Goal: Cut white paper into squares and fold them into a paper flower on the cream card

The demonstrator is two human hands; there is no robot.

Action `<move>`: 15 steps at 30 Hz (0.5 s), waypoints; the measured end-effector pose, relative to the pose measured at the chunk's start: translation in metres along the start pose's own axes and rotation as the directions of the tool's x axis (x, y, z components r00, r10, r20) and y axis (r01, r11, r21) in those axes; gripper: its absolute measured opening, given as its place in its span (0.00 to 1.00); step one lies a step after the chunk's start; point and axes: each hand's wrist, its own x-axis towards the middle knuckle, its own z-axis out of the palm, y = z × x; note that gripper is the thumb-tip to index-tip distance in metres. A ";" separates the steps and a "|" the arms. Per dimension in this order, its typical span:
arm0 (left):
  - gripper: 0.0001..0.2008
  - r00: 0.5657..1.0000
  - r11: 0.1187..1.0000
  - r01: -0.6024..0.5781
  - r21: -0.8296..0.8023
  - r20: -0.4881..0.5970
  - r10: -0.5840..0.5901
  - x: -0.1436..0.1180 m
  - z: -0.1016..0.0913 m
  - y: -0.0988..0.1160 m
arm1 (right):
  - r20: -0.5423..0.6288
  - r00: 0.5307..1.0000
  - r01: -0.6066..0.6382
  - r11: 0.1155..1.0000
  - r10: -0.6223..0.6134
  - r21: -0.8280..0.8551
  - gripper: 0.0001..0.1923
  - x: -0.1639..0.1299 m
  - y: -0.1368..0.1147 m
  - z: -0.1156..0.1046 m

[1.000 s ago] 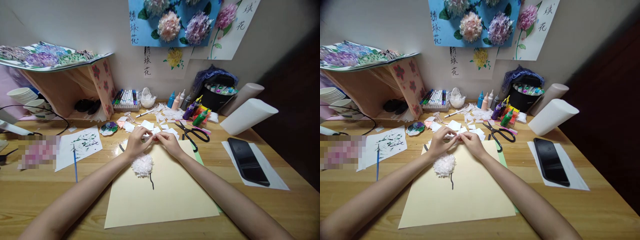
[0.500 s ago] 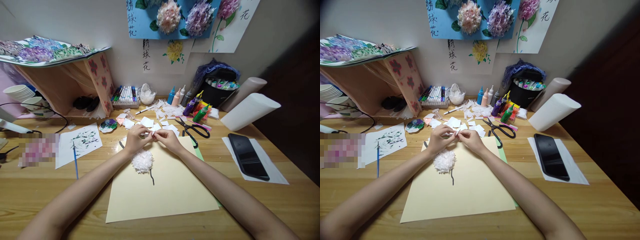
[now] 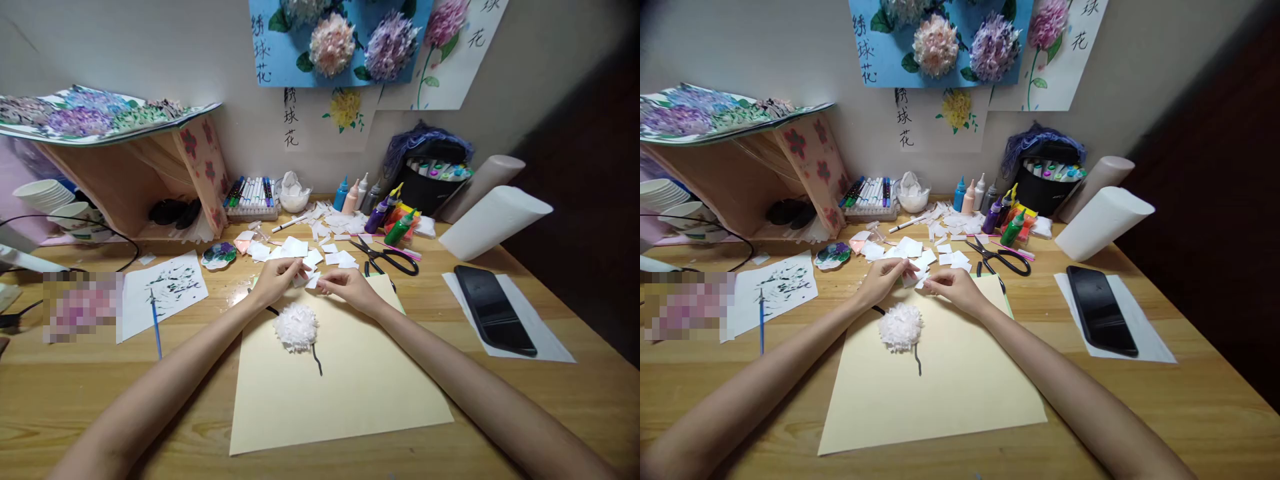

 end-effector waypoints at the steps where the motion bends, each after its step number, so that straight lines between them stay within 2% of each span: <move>1: 0.20 0.999 0.999 -0.004 0.039 0.035 0.003 0.000 -0.003 0.002 | 0.003 1.000 -0.014 1.000 0.014 -0.015 0.14 -0.003 0.000 -0.004; 5: 0.20 0.997 0.987 -0.046 0.154 0.074 0.035 -0.005 -0.013 0.003 | 0.052 0.998 -0.022 0.995 0.027 -0.095 0.13 -0.011 0.001 -0.020; 9: 0.16 0.990 0.973 -0.138 0.183 0.049 0.131 -0.007 -0.006 0.003 | 0.094 0.995 -0.022 0.995 0.031 -0.096 0.13 -0.007 0.000 -0.028; 12: 0.11 0.974 0.946 -0.227 0.230 0.078 0.215 -0.003 0.004 0.005 | 0.056 0.997 -0.041 0.996 0.046 -0.082 0.13 0.000 0.000 -0.025; 15: 0.07 0.957 0.915 -0.283 0.287 0.146 0.250 0.004 0.012 0.006 | -0.013 0.999 -0.031 0.996 0.030 -0.085 0.13 0.004 0.000 -0.018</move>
